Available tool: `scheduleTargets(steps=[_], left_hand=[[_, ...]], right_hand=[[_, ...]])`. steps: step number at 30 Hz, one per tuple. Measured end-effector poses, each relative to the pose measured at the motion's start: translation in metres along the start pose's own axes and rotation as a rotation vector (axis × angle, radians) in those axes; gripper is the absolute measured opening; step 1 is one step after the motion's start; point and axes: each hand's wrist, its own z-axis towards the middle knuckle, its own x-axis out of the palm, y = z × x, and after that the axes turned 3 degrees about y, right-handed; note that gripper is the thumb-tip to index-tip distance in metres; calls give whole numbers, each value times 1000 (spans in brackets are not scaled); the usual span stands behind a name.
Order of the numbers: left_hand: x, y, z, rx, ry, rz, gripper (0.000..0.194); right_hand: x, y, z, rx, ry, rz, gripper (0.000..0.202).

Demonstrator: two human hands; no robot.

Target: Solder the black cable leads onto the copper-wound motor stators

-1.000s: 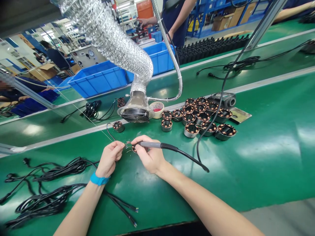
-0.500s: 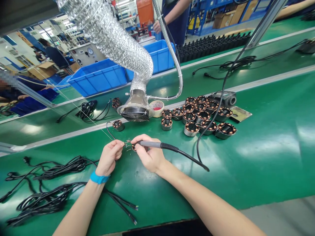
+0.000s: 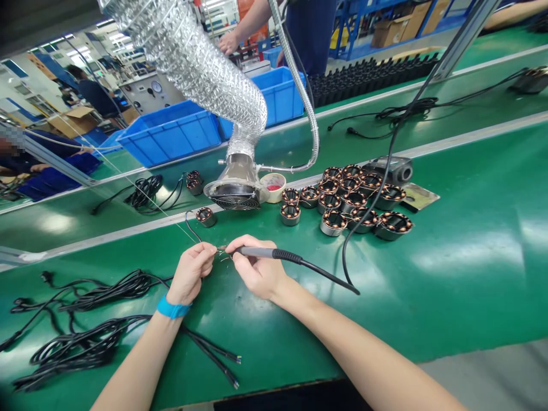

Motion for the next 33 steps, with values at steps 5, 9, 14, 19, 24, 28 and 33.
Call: scheduleTargets(steps=[5, 9, 14, 19, 24, 28, 33], left_hand=[[0, 0, 0, -3, -2, 4, 27], [1, -1, 0, -4, -1, 7, 27], [0, -1, -1, 0, 6, 10, 27], [-1, 0, -1, -4, 10, 13, 27], [-1, 1, 1, 1, 7, 9, 26], [-1, 1, 1, 4, 1, 4, 26], [-1, 1, 1, 5, -4, 2, 26]], right_hand=[[0, 1, 0, 0, -46, 53, 14], [-1, 2, -1, 11, -79, 73, 15], [-1, 2, -1, -24, -69, 48, 14], [-1, 2, -1, -31, -67, 14, 15], [-1, 0, -2, -36, -57, 20, 15], [1, -2, -2, -6, -24, -1, 15], [1, -1, -2, 2, -15, 4, 15]])
